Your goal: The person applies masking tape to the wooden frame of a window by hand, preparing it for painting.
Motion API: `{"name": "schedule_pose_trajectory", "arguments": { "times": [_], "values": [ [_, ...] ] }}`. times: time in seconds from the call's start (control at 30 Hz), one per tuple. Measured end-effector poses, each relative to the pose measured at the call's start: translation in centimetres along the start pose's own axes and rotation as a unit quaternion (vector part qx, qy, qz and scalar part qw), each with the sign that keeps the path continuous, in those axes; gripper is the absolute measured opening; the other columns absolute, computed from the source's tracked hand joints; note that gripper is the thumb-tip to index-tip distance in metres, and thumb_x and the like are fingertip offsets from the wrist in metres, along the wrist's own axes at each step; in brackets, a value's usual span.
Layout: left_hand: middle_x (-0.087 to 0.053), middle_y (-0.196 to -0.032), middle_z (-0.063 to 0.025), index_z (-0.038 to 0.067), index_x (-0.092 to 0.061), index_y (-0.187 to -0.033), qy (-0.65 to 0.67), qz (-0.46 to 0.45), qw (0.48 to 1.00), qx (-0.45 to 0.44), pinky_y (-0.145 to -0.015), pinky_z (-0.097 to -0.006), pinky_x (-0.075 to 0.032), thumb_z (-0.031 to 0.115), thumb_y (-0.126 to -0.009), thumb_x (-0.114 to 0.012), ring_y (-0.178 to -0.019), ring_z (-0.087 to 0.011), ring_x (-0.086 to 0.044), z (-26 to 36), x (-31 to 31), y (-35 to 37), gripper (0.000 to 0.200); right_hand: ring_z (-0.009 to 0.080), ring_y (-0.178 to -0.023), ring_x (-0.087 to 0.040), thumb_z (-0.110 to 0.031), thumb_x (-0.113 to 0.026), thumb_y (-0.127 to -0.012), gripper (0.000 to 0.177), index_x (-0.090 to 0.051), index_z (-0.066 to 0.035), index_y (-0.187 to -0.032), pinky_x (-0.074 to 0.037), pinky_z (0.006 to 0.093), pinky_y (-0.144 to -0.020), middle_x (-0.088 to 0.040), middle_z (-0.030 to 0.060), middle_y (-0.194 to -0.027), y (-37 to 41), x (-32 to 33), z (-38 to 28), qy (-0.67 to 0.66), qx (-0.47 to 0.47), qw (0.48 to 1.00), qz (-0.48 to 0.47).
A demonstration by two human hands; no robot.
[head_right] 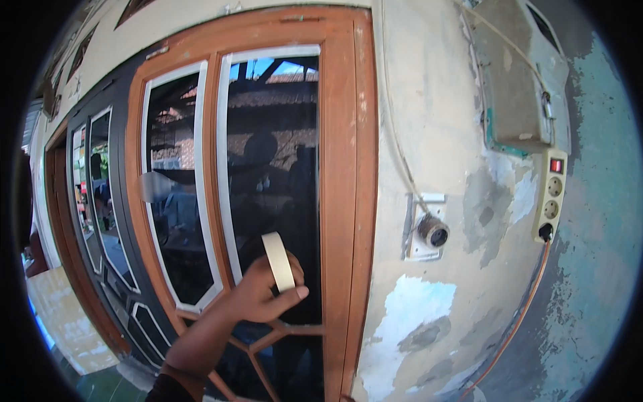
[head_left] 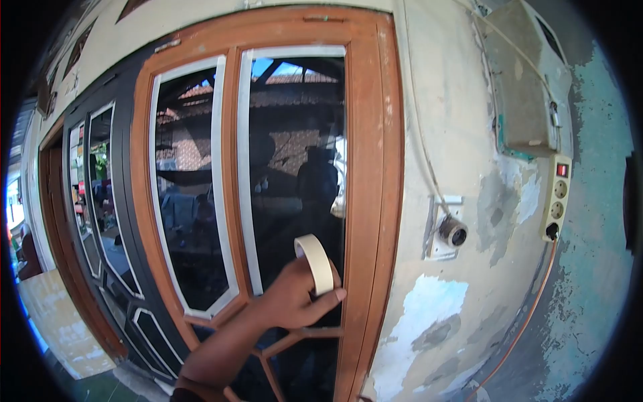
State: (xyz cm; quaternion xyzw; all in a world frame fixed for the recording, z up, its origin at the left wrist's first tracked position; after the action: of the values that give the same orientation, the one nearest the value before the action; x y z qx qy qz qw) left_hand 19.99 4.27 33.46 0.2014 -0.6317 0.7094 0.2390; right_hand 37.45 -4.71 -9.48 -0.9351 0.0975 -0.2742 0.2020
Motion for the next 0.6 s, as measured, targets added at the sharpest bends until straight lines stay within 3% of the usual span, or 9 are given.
{"name": "schedule_pose_trajectory", "arguments": {
  "times": [0.03, 0.1, 0.17, 0.23, 0.27, 0.37, 0.47, 0.57, 0.6],
  "values": [
    [-0.064, -0.084, -0.0108, 0.003, -0.067, -0.091, 0.036, 0.004, 0.999, 0.018, -0.071, -0.0413, -0.051, 0.016, -0.096, -0.072, -0.077, -0.0285, -0.067, 0.0, -1.6, 1.4, 0.015, 0.042, -0.075, -0.068, 0.007, -0.051, -0.09, 0.043, -0.068, -0.003, -0.128, -0.057, 0.0508, -0.075, -0.069, 0.0128, -0.075, -1.4, 2.6, -5.1, -0.015, 0.144, 0.984, 0.1],
    [-0.064, -0.082, -0.0103, 0.004, -0.066, -0.095, 0.105, -0.011, 0.991, 0.079, -0.071, -0.0413, -0.051, 0.014, -0.096, -0.072, -0.076, -0.0281, -0.066, -0.5, -4.8, 3.9, 0.012, 0.0282, -0.06, -0.063, 0.001, -0.062, -0.097, 0.021, -0.069, -0.003, -0.116, -0.054, 0.0391, -0.06, -0.064, 0.0073, -0.067, -4.2, 6.2, -12.3, 0.087, 0.29, 0.936, 0.181],
    [-0.063, -0.09, -0.0103, 0.003, -0.063, -0.107, 0.128, -0.027, 0.987, 0.094, -0.074, -0.0396, -0.05, 0.012, -0.095, -0.073, -0.082, -0.0246, -0.065, -0.6, -7.7, 5.9, 0.018, 0.0245, -0.085, -0.075, 0.005, -0.065, -0.097, 0.015, -0.072, 0.002, -0.11, -0.057, 0.0326, -0.077, -0.075, 0.0165, -0.092, -6.4, 8.0, -13.7, 0.066, 0.183, 0.975, 0.109],
    [-0.061, -0.098, -0.0097, 0.003, -0.06, -0.112, 0.165, -0.022, 0.98, 0.109, -0.077, -0.0376, -0.049, 0.007, -0.093, -0.075, -0.088, -0.0218, -0.062, 0.0, -9.6, 7.0, 0.025, 0.026, -0.08, -0.074, 0.003, -0.066, -0.098, 0.016, -0.072, 0.0, -0.113, -0.058, 0.0344, -0.071, -0.074, 0.0159, -0.091, -7.5, 10.0, -16.2, 0.029, 0.161, 0.979, 0.119],
    [-0.06, -0.106, -0.0086, 0.003, -0.058, -0.122, 0.191, -0.058, 0.967, 0.16, -0.085, -0.0364, -0.049, 0.007, -0.092, -0.077, -0.097, -0.0206, -0.061, -0.6, -11.1, 8.2, 0.036, 0.0255, -0.081, -0.074, 0.009, -0.063, -0.097, 0.017, -0.07, 0.001, -0.11, -0.057, 0.0325, -0.072, -0.074, 0.0162, -0.091, -7.7, 10.6, -16.1, -0.044, 0.133, 0.983, 0.122],
    [-0.059, -0.111, -0.0066, 0.003, -0.058, -0.131, 0.356, -0.014, 0.911, 0.206, -0.091, -0.0355, -0.049, 0.002, -0.092, -0.076, -0.103, -0.0183, -0.061, -1.1, -13.4, 10.1, 0.043, 0.019, -0.075, -0.066, 0.016, -0.054, -0.094, 0.018, -0.067, 0.003, -0.093, -0.053, 0.0297, -0.071, -0.067, 0.0115, -0.078, -8.3, 12.3, -19.9, -0.102, 0.188, 0.962, 0.168],
    [-0.059, -0.117, -0.0054, 0.003, -0.055, -0.141, 0.45, 0.015, 0.857, 0.251, -0.098, -0.0345, -0.049, -0.002, -0.092, -0.074, -0.111, -0.0169, -0.06, -1.1, -14.7, 11.6, 0.053, 0.0156, -0.066, -0.061, 0.014, -0.047, -0.09, 0.023, -0.063, 0.002, -0.078, -0.047, 0.0275, -0.063, -0.065, 0.0111, -0.073, -7.7, 12.8, -17.6, -0.136, 0.201, 0.945, 0.218],
    [-0.06, -0.118, -0.006, 0.002, -0.054, -0.144, 0.521, 0.029, 0.803, 0.287, -0.101, -0.0344, -0.049, -0.004, -0.093, -0.074, -0.115, -0.0163, -0.061, -0.6, -15.1, 12.6, 0.055, 0.0139, -0.061, -0.057, 0.006, -0.046, -0.087, 0.025, -0.061, 0.001, -0.069, -0.042, 0.0256, -0.06, -0.064, 0.0111, -0.068, -7.7, 12.5, -16.0, -0.218, 0.192, 0.941, 0.173],
    [-0.061, -0.119, -0.0061, 0.002, -0.055, -0.144, 0.492, 0.024, 0.819, 0.294, -0.101, -0.0345, -0.049, -0.004, -0.092, -0.074, -0.116, -0.0165, -0.061, -0.7, -15.3, 13.1, 0.055, 0.0154, -0.058, -0.057, -0.005, -0.052, -0.093, 0.028, -0.064, 0.002, -0.068, -0.042, 0.0277, -0.058, -0.063, 0.0115, -0.064, -8.2, 12.6, -16.7, -0.196, 0.153, 0.956, 0.157]
  ]
}}
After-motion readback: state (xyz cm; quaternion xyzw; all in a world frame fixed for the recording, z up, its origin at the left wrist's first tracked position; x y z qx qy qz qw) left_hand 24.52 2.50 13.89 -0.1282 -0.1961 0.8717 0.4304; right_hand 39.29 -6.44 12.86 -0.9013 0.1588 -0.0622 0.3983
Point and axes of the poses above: each hand's wrist, its own y-axis away from the middle knuckle, its own x-axis out of the back of the hand, z = x × y, the point moved 10 cm from there along -y, towards the middle knuckle
